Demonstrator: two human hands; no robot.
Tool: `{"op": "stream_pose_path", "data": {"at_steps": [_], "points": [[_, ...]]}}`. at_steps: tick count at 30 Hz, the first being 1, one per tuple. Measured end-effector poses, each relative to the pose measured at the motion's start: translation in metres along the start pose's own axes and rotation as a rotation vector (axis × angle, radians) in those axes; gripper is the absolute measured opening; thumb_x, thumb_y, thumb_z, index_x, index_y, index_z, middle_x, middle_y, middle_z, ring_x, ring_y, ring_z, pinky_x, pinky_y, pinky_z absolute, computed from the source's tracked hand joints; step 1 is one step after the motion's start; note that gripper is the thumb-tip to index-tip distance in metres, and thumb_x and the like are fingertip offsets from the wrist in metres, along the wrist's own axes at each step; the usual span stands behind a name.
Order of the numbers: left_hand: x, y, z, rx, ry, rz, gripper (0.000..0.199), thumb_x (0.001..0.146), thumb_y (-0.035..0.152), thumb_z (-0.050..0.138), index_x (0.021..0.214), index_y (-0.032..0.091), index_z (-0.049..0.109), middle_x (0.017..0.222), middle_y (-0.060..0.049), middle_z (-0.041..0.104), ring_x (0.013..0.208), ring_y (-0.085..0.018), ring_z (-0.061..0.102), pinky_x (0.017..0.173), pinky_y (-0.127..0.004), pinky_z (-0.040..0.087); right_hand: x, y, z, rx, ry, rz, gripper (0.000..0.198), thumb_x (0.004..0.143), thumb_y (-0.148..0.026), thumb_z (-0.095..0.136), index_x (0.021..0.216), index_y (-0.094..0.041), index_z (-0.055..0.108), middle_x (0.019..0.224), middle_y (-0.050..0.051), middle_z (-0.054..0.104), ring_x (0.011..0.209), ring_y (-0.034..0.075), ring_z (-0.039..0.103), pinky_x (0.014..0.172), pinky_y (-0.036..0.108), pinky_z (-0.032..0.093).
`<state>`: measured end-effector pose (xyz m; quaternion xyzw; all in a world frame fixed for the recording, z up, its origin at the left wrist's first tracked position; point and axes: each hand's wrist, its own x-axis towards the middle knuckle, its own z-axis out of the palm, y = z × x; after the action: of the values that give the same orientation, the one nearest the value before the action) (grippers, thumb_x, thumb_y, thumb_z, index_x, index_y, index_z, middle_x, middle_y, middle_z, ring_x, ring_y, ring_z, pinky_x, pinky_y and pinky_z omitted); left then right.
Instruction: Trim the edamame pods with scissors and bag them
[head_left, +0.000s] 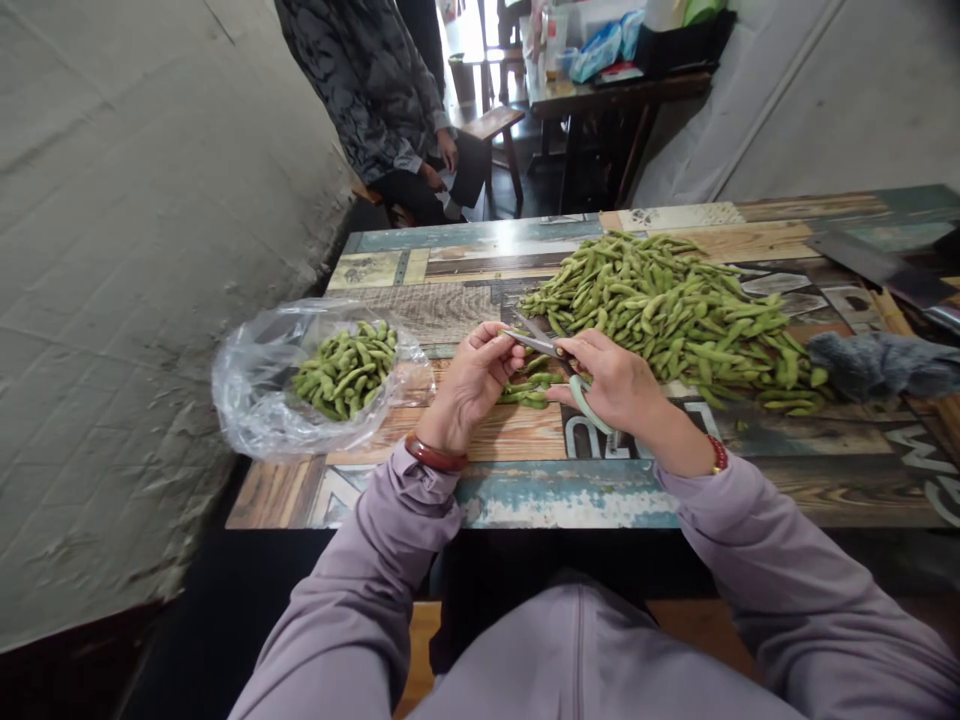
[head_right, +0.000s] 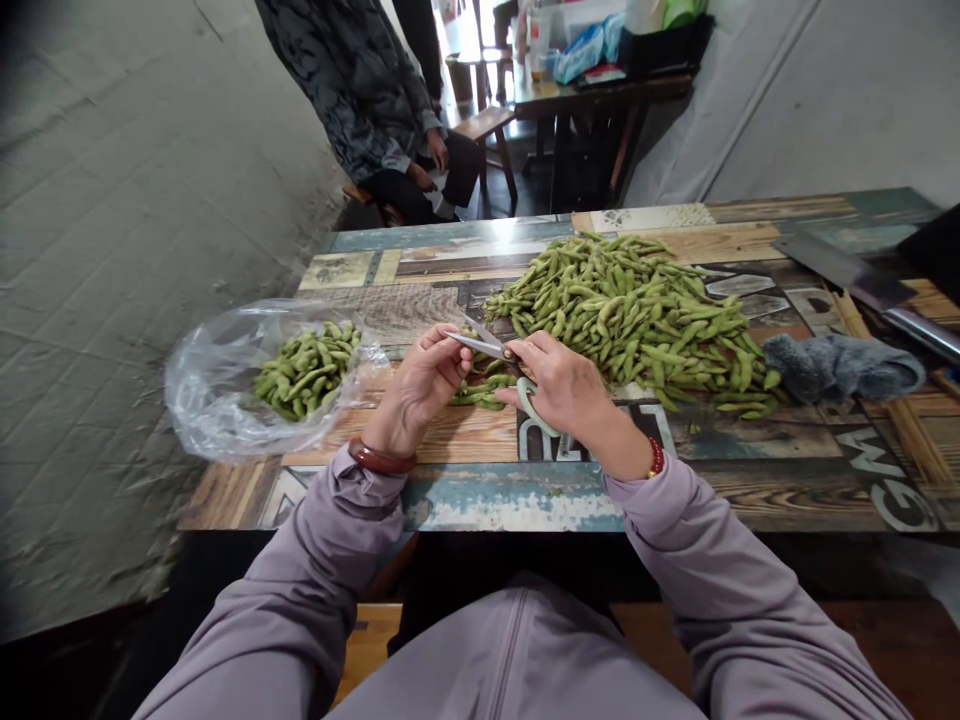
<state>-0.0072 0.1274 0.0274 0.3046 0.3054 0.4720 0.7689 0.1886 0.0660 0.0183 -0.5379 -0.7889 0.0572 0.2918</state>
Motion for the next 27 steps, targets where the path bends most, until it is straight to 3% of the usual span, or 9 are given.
{"op": "stream_pose_path", "data": {"at_steps": [7,20,27], "points": [[-0.002,-0.010,0.003,0.085,-0.062,-0.064,0.028,0.067,0.022,0.083,0.076,0.015,0.058,0.066,0.003,0.063,0.055,-0.005,0.059,0.056,-0.017,0.050,0.001,-0.002,0.003,0.040,0.024,-0.017,0.048,0.081,-0.042,0.076,0.122,-0.021,0.060,0.102,0.009,0.063,0.083,0.024,0.064,0.071,0.034,0.053],[-0.003,-0.004,0.003,0.241,-0.074,0.020,0.030,0.067,0.026,0.083,0.076,0.015,0.056,0.070,0.002,0.065,0.054,-0.007,0.058,0.054,-0.019,0.048,0.000,0.002,0.001,0.046,0.009,-0.043,0.036,0.088,-0.040,0.069,0.116,-0.018,0.062,0.096,0.009,0.064,0.086,0.025,0.064,0.072,0.034,0.051],[0.005,0.015,-0.007,0.189,0.086,0.079,0.027,0.071,0.022,0.078,0.080,0.018,0.052,0.078,0.001,0.068,0.071,-0.009,0.067,0.072,-0.021,0.055,0.001,0.009,0.002,0.011,0.058,-0.001,0.035,0.089,-0.041,0.067,0.117,-0.020,0.063,0.101,0.011,0.067,0.089,0.027,0.066,0.076,0.036,0.053]]}}
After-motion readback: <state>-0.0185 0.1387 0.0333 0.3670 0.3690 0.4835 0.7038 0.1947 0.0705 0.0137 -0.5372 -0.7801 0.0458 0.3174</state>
